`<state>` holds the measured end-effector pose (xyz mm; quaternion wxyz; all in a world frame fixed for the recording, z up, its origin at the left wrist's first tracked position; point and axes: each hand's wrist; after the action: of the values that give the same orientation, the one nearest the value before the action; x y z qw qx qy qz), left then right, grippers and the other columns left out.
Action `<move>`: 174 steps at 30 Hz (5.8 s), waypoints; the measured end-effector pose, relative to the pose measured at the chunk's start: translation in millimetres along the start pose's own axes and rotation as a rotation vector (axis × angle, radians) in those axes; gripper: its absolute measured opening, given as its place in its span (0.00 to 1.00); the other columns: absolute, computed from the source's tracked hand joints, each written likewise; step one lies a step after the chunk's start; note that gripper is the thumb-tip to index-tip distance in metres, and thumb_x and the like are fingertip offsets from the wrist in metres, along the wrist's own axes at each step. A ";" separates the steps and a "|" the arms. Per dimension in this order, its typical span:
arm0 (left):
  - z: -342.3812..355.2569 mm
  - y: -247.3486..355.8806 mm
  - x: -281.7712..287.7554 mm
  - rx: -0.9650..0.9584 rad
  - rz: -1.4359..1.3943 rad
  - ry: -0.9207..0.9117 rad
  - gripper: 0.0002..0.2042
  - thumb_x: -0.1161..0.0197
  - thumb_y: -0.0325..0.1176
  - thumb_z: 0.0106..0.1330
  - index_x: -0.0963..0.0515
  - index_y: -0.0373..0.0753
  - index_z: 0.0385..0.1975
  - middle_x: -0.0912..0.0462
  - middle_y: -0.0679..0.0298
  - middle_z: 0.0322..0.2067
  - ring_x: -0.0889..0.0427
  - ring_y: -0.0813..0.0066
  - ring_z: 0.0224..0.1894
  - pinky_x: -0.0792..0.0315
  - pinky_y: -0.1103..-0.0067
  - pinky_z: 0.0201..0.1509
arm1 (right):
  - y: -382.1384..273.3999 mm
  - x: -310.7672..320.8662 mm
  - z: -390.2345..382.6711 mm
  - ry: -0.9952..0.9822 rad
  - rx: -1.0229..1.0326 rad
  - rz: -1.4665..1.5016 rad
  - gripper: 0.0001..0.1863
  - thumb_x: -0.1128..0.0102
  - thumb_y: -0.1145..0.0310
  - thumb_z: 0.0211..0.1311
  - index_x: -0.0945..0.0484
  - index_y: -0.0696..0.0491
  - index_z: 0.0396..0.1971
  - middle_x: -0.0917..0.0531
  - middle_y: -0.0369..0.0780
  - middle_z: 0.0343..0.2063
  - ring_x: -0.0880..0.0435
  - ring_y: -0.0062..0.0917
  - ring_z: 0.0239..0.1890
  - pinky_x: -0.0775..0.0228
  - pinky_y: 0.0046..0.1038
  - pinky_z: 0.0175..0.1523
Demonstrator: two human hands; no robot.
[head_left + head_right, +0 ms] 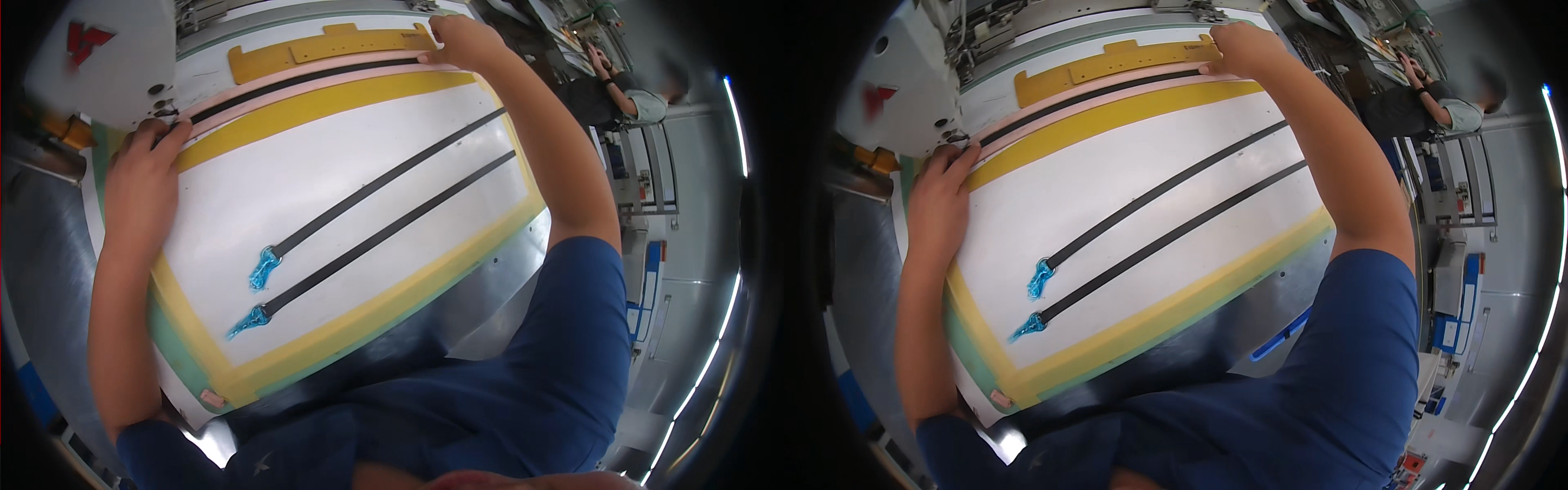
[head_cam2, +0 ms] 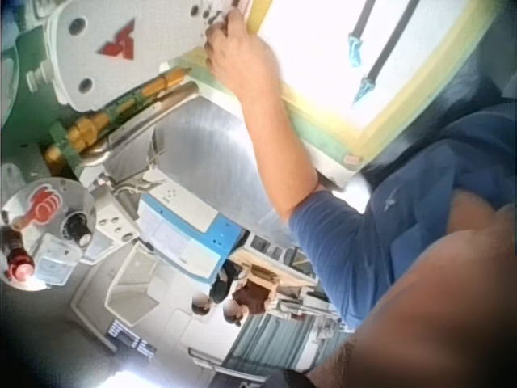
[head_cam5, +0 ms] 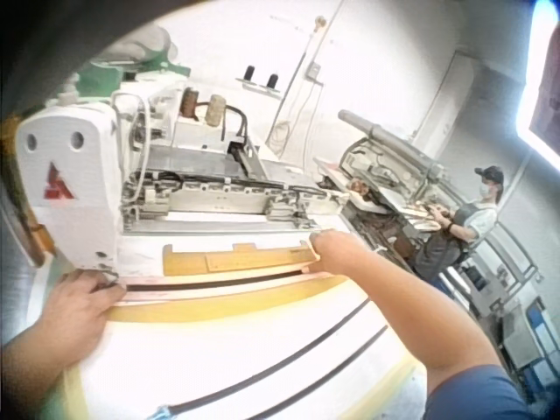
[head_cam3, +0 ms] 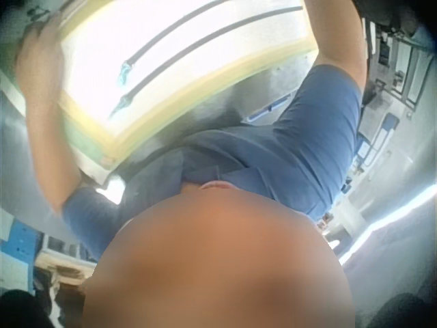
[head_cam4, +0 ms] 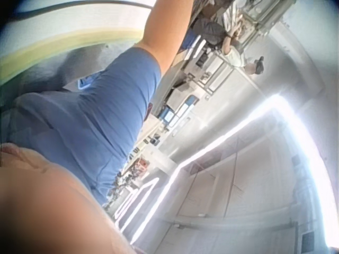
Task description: Using an industrial sewing machine to process black fabric straps by placing them on a template and removing them.
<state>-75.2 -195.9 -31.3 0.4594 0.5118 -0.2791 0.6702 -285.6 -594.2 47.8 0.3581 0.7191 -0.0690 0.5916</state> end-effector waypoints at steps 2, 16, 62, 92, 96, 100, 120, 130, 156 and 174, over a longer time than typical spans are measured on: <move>1.1 -0.6 0.2 0.005 0.006 -0.010 0.23 0.44 0.20 0.65 0.16 0.45 0.58 0.18 0.57 0.53 0.19 0.53 0.55 0.26 0.64 0.63 | 20.4 -9.5 4.2 -0.022 -0.057 -0.003 0.28 0.25 0.43 0.60 0.18 0.52 0.47 0.12 0.42 0.45 0.13 0.38 0.52 0.21 0.39 0.55; 1.0 -2.1 -1.5 0.000 -0.037 -0.007 0.22 0.42 0.21 0.64 0.16 0.46 0.58 0.17 0.56 0.54 0.19 0.53 0.55 0.25 0.64 0.63 | 105.9 -58.5 7.0 -0.020 -0.214 0.205 0.26 0.21 0.46 0.55 0.12 0.53 0.42 0.10 0.45 0.42 0.10 0.40 0.48 0.19 0.38 0.52; -5.7 2.4 6.4 -0.011 0.045 -0.028 0.27 0.31 0.48 0.64 0.16 0.36 0.58 0.15 0.58 0.47 0.16 0.57 0.45 0.22 0.66 0.53 | -231.6 34.4 -53.3 0.353 0.545 0.670 0.11 0.34 0.68 0.62 0.12 0.51 0.44 0.17 0.42 0.41 0.11 0.38 0.41 0.18 0.38 0.45; -2.3 9.0 12.8 -0.001 0.051 -0.079 0.30 0.32 0.53 0.66 0.18 0.31 0.57 0.17 0.53 0.52 0.18 0.53 0.55 0.23 0.65 0.59 | -234.5 40.0 -54.6 0.344 0.552 0.565 0.16 0.43 0.72 0.65 0.16 0.55 0.51 0.18 0.44 0.44 0.11 0.40 0.40 0.16 0.38 0.44; -2.8 9.2 15.0 0.004 0.063 -0.087 0.31 0.32 0.53 0.66 0.18 0.31 0.58 0.17 0.52 0.53 0.19 0.53 0.56 0.23 0.65 0.60 | -238.9 40.8 -58.8 0.343 0.529 0.586 0.17 0.43 0.72 0.65 0.17 0.57 0.52 0.18 0.44 0.44 0.11 0.40 0.40 0.16 0.38 0.44; -3.0 9.9 15.4 0.016 0.070 -0.102 0.31 0.32 0.52 0.66 0.18 0.31 0.58 0.17 0.52 0.53 0.19 0.54 0.56 0.23 0.65 0.60 | -238.3 39.9 -57.6 0.352 0.542 0.582 0.16 0.43 0.72 0.65 0.17 0.57 0.51 0.18 0.45 0.44 0.11 0.41 0.40 0.16 0.38 0.43; -3.0 8.6 15.1 -0.001 0.042 -0.086 0.31 0.31 0.53 0.65 0.18 0.30 0.57 0.17 0.53 0.52 0.18 0.54 0.54 0.23 0.65 0.59 | -239.6 44.8 -59.0 0.319 0.519 0.572 0.17 0.44 0.73 0.66 0.17 0.58 0.52 0.18 0.45 0.44 0.11 0.39 0.40 0.17 0.37 0.44; -11.5 9.0 3.5 -0.046 0.019 0.013 0.30 0.33 0.50 0.68 0.20 0.30 0.59 0.17 0.52 0.53 0.19 0.54 0.53 0.26 0.64 0.61 | -241.8 48.7 -60.4 0.308 0.509 0.539 0.17 0.44 0.74 0.65 0.18 0.61 0.52 0.18 0.46 0.45 0.11 0.41 0.42 0.16 0.37 0.46; -10.9 25.1 10.7 -0.014 0.069 -0.007 0.24 0.36 0.48 0.70 0.20 0.37 0.58 0.21 0.54 0.56 0.24 0.57 0.61 0.33 0.62 0.67 | -176.8 48.8 -70.1 0.107 0.352 0.471 0.24 0.47 0.77 0.69 0.18 0.47 0.62 0.18 0.44 0.57 0.13 0.39 0.55 0.18 0.38 0.58; 23.5 77.7 10.6 0.065 0.109 -0.136 0.27 0.37 0.55 0.70 0.20 0.42 0.61 0.19 0.53 0.55 0.20 0.56 0.61 0.29 0.63 0.63 | -160.3 32.6 -67.5 0.236 0.451 0.469 0.23 0.46 0.76 0.67 0.17 0.50 0.60 0.18 0.48 0.54 0.12 0.41 0.50 0.18 0.40 0.55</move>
<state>-135.8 -245.1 -6.3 0.3855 0.5548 -0.3148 0.6667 -246.3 -425.7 10.6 0.0502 0.6713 -0.0579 0.7372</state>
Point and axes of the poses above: each hand's wrist, its own z-axis towards the middle knuckle, its own x-axis out of the back of the hand, y = z × x
